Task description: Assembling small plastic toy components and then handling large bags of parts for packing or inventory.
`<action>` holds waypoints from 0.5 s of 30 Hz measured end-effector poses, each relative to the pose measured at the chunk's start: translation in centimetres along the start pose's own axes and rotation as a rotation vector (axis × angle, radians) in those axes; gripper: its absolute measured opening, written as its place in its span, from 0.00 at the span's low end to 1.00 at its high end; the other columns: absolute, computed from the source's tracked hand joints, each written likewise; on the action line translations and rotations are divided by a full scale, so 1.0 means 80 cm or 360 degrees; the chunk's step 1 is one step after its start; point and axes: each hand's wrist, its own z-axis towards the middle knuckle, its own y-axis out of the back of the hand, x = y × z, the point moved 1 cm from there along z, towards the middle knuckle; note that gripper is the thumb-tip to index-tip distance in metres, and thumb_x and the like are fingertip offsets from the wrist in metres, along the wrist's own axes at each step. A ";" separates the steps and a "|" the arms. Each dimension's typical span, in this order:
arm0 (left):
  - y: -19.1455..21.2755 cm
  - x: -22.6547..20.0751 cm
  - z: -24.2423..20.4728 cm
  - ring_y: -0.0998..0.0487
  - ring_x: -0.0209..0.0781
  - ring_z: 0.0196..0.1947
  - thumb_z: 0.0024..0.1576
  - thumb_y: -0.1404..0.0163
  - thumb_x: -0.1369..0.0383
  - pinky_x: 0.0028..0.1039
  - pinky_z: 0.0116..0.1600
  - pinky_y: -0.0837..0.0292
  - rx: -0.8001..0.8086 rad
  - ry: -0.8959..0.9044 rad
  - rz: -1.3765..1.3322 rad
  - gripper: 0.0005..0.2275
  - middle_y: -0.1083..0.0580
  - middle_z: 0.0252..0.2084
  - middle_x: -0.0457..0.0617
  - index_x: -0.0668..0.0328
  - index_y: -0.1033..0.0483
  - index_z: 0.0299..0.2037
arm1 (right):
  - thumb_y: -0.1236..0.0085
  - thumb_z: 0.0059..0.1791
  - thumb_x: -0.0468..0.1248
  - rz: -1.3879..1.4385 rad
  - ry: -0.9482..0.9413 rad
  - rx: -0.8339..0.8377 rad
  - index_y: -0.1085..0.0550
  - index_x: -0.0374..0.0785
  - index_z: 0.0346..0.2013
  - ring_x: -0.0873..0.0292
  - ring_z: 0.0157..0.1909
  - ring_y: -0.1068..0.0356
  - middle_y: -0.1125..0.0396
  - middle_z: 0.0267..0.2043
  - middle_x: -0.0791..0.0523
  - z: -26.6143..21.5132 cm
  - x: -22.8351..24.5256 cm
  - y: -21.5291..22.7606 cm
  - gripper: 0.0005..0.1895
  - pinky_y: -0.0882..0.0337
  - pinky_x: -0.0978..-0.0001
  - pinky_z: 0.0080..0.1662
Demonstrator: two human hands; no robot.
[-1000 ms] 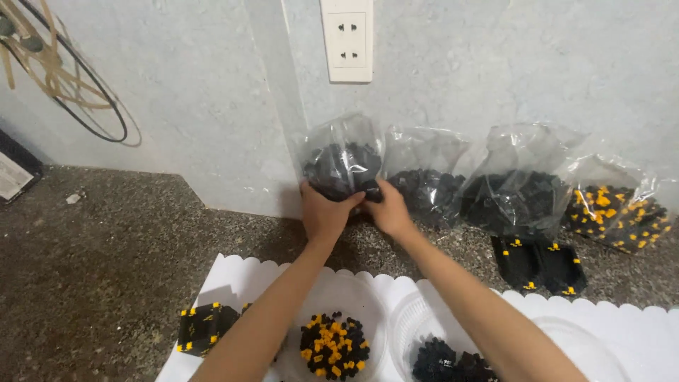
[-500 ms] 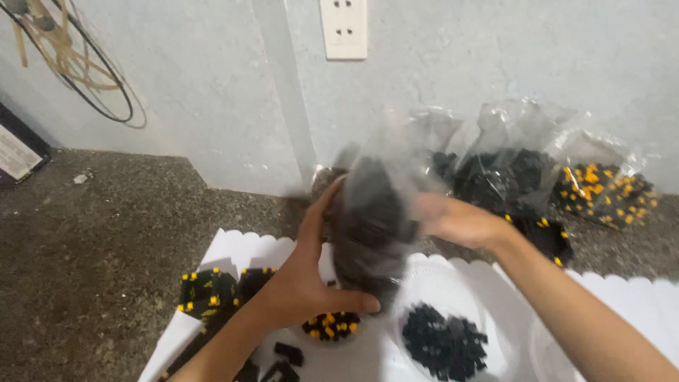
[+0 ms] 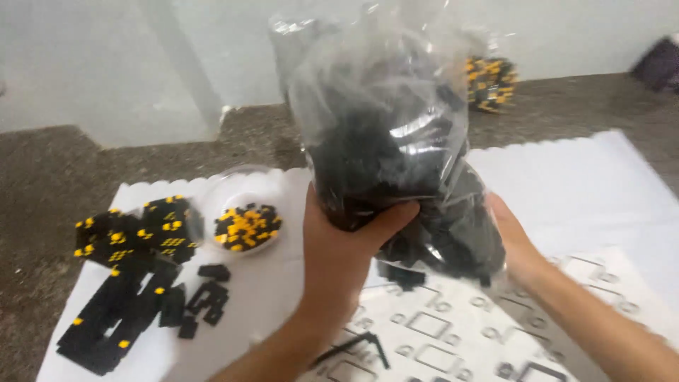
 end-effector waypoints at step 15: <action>-0.113 0.049 -0.072 0.27 0.46 0.46 0.36 0.42 0.62 0.27 0.52 0.31 0.0706 -0.0463 -0.0113 0.37 0.31 0.50 0.57 0.62 0.46 0.57 | 0.44 0.42 0.55 0.0993 0.0676 -0.0596 0.34 0.41 0.57 0.53 0.61 0.40 0.37 0.58 0.53 -0.099 0.025 0.014 0.34 0.44 0.58 0.63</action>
